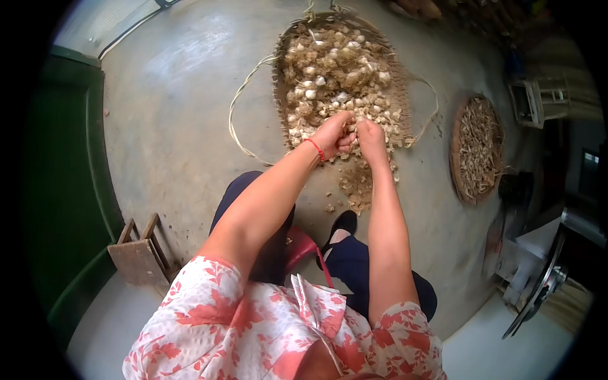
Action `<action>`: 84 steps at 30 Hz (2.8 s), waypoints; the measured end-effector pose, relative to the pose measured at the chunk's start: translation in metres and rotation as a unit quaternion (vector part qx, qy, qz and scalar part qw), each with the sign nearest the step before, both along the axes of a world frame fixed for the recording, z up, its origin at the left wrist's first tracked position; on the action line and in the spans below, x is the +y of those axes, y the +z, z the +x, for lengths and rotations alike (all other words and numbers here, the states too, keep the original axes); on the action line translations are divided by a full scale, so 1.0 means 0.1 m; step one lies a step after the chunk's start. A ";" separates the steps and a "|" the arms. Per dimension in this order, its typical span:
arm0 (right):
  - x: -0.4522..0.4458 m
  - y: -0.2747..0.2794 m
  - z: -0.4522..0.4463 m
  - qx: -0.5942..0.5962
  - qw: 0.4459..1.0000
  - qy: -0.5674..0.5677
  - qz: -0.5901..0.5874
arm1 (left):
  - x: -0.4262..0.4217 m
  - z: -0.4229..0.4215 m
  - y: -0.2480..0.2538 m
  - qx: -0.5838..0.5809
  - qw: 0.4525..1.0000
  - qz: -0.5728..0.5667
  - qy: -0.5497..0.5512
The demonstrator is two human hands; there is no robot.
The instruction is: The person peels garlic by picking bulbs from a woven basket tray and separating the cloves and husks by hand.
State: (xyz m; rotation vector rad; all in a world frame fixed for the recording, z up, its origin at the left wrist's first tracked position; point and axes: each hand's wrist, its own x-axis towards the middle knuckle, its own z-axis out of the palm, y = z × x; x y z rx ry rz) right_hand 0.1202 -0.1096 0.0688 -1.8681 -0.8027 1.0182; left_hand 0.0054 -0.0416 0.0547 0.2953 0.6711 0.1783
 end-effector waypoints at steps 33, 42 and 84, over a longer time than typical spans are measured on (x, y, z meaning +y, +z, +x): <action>-0.01 -0.31 -0.40 0.428 0.858 -0.280 0.050 | -0.09 -0.07 0.02 0.135 0.913 0.384 -0.021; -0.06 -0.33 -0.19 0.161 0.959 -0.231 0.015 | -0.22 -0.01 -0.19 0.120 0.880 0.459 0.023; 0.42 -0.25 -0.20 0.273 0.955 0.013 0.115 | 0.23 -0.24 0.01 0.108 0.938 0.282 0.172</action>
